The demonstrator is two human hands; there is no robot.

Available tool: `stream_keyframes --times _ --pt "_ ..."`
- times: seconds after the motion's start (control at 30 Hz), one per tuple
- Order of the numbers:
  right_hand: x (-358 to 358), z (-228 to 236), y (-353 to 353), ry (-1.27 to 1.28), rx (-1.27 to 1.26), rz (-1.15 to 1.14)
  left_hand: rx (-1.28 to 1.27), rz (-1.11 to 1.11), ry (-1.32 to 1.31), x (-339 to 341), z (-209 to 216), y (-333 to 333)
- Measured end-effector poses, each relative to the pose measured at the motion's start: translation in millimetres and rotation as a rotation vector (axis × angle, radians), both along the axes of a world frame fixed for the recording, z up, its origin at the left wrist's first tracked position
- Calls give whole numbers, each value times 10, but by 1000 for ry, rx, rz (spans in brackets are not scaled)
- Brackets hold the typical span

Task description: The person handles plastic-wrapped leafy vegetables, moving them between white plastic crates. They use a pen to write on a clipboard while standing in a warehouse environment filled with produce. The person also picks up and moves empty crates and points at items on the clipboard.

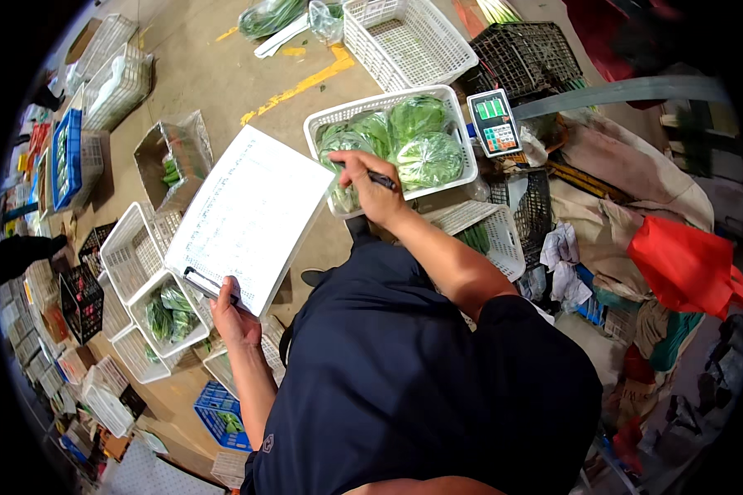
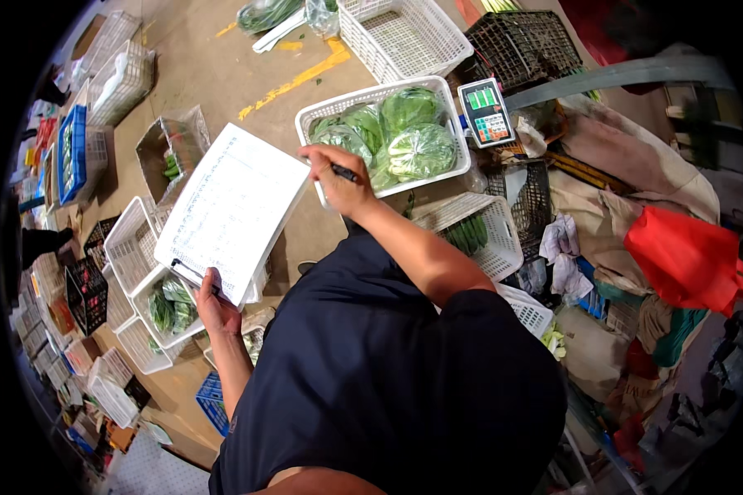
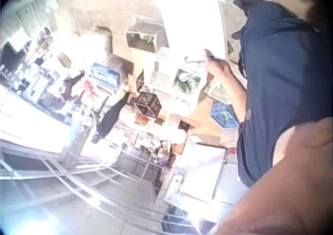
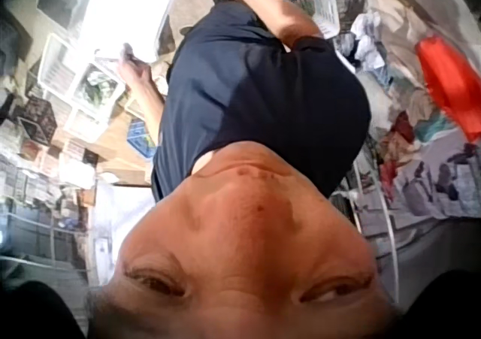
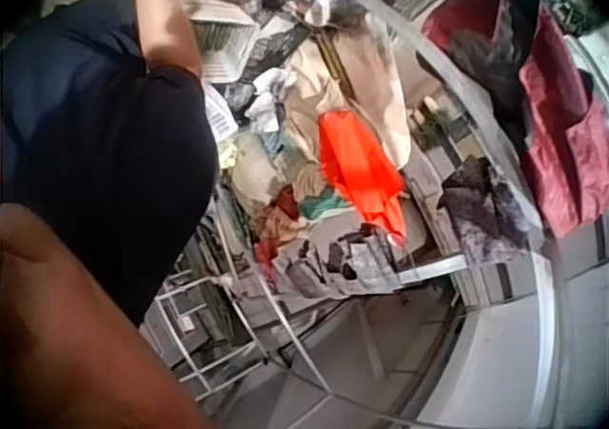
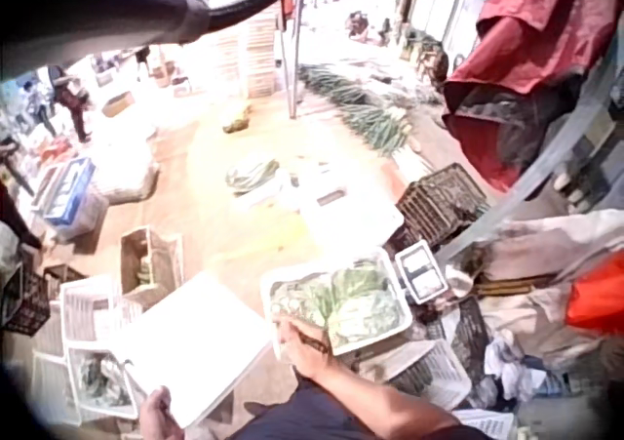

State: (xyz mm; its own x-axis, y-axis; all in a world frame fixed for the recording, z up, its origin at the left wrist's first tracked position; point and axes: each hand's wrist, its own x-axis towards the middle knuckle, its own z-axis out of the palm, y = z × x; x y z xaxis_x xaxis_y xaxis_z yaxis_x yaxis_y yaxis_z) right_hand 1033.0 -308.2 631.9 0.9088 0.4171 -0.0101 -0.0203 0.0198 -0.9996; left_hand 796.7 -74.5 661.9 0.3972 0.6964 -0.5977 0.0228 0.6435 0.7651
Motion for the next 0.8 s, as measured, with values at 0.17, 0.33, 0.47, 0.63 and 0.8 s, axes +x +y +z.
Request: stream_keyframes --times 0.17,0.33,0.47,0.63,0.8 --pt "-157 363 165 -138 66 27 13 -115 26 258 218 -79" --pt "-180 726 141 -366 47 128 22 -186 -70 520 581 -208" --pt "-258 918 239 -401 64 152 -26 -249 -181 436 671 -210" --pt "-265 1068 403 -577 45 177 -52 -236 -226 454 866 -290" --pt "-280 1163 552 -619 79 277 -43 -215 -245 384 945 -318"
